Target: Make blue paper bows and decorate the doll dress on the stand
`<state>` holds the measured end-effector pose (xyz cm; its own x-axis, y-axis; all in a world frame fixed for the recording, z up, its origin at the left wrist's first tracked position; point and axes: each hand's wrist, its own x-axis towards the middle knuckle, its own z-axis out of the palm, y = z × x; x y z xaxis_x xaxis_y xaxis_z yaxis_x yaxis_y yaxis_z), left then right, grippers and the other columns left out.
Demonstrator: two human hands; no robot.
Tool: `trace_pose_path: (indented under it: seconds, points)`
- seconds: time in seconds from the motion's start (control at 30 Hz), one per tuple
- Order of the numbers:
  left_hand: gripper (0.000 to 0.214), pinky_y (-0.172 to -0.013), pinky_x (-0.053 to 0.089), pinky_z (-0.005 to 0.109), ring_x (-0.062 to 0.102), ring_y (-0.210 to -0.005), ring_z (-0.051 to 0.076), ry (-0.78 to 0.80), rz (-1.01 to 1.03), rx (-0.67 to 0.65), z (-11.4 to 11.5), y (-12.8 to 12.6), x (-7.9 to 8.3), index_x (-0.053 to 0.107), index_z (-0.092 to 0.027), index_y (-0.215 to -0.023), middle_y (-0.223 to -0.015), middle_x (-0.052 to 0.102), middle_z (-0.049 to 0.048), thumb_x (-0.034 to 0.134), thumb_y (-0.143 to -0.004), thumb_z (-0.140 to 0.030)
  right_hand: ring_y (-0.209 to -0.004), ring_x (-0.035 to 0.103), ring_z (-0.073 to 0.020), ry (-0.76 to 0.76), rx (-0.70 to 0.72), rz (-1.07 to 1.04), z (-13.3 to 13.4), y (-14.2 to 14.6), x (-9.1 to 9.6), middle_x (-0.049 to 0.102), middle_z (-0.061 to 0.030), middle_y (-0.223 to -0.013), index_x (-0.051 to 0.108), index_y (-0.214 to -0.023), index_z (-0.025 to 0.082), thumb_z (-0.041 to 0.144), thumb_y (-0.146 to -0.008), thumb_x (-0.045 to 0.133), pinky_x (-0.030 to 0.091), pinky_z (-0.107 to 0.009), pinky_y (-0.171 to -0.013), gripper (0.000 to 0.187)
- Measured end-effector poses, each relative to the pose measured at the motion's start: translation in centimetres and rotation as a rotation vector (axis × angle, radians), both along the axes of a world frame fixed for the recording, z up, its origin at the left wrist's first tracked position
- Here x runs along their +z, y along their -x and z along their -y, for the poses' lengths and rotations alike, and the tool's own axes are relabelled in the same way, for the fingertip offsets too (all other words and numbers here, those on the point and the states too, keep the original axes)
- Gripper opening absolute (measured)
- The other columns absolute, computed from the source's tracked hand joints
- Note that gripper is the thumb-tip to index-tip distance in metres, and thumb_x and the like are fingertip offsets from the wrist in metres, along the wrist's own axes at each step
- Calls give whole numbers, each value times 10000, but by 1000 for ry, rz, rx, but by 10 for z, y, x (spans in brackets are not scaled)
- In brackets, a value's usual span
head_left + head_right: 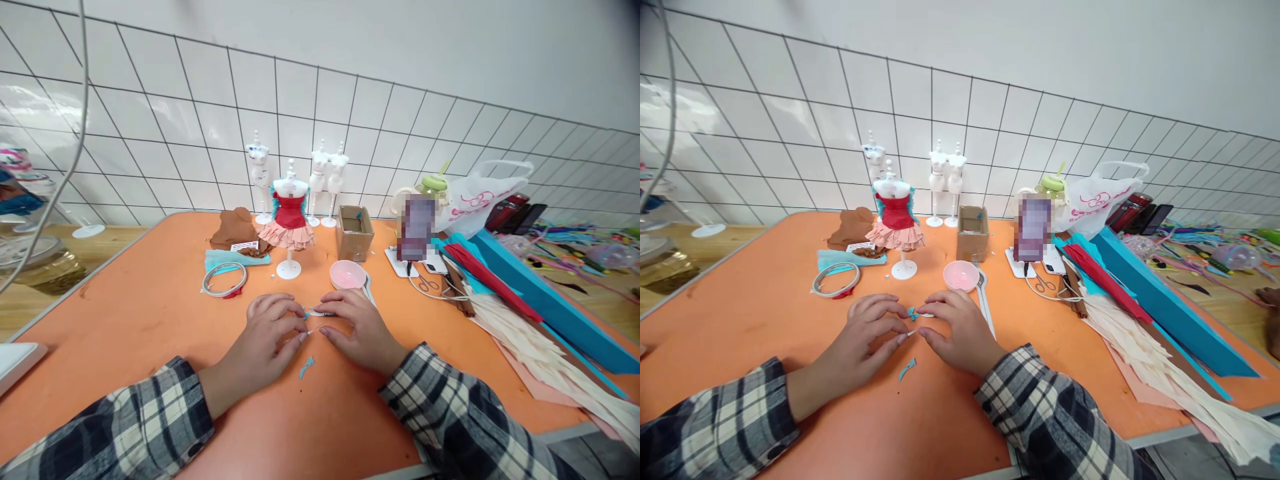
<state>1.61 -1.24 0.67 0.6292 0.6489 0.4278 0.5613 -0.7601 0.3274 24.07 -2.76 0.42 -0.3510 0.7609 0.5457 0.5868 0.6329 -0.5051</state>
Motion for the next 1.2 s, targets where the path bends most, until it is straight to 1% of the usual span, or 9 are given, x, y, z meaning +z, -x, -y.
trace_pose_path:
  seconds: [0.17,0.37,0.5,0.63,0.73,0.87,1.0,1.1,1.2]
  points:
    - [175,-958,321,490,503,-1127,266,31,4,13,-3,-4,-4,689,-267,-924,-1048,665,28,516,-901,-267,-1045,558,-205,-5,-9,35,1,3,-3,635,-41,-1100,683,-807,232,221,-802,683,430,-394,-933,11]
    - [271,-871,433,392,573,-1016,217,198,145,80,-12,-1,-10,680,-260,-1101,-1064,651,54,471,-943,-326,-976,562,-188,21,-39,23,2,3,1,636,-38,-1008,647,-783,215,148,-773,654,445,-355,-874,68]
    - [200,-919,360,463,526,-1102,270,60,43,56,-4,-2,0,702,-304,-1020,-1113,636,46,582,-876,-373,-982,558,-186,4,16,50,6,7,2,639,-31,-1028,641,-800,215,160,-781,652,426,-358,-890,58]
    - [218,-885,313,485,521,-1092,268,13,-69,-14,7,-5,8,715,-327,-883,-1084,657,11,505,-910,-277,-924,555,-178,-6,39,85,10,13,0,647,-25,-957,634,-815,210,161,-791,644,427,-330,-818,55]
    - [227,-874,341,457,546,-1017,240,94,-25,-51,8,-8,10,703,-273,-833,-979,670,18,490,-890,-219,-845,546,-169,-57,47,117,12,17,-1,655,-9,-872,622,-802,211,193,-820,627,412,-317,-749,25]
    - [203,-828,427,368,573,-878,192,278,173,-81,9,-10,8,653,-210,-684,-806,649,19,522,-839,-194,-769,543,-154,-311,62,213,15,18,-1,677,3,-830,603,-795,216,188,-868,567,383,-336,-720,86]
    - [194,-821,475,320,592,-898,189,457,336,-79,11,-12,6,654,-209,-681,-825,652,29,539,-838,-217,-755,551,-153,-505,79,342,17,13,-2,701,15,-898,604,-866,247,179,-901,541,389,-362,-769,100]
    - [208,-801,497,310,603,-875,188,564,420,-92,15,-14,5,649,-206,-669,-805,642,34,541,-844,-238,-751,563,-147,-501,95,336,19,8,-4,699,20,-925,604,-927,286,200,-916,530,401,-365,-822,115]
    - [231,-807,511,316,610,-863,187,644,488,-115,18,-16,5,622,-204,-647,-778,629,34,530,-854,-250,-707,564,-134,-472,114,300,19,8,-4,681,13,-872,599,-897,272,190,-908,534,412,-349,-813,106]
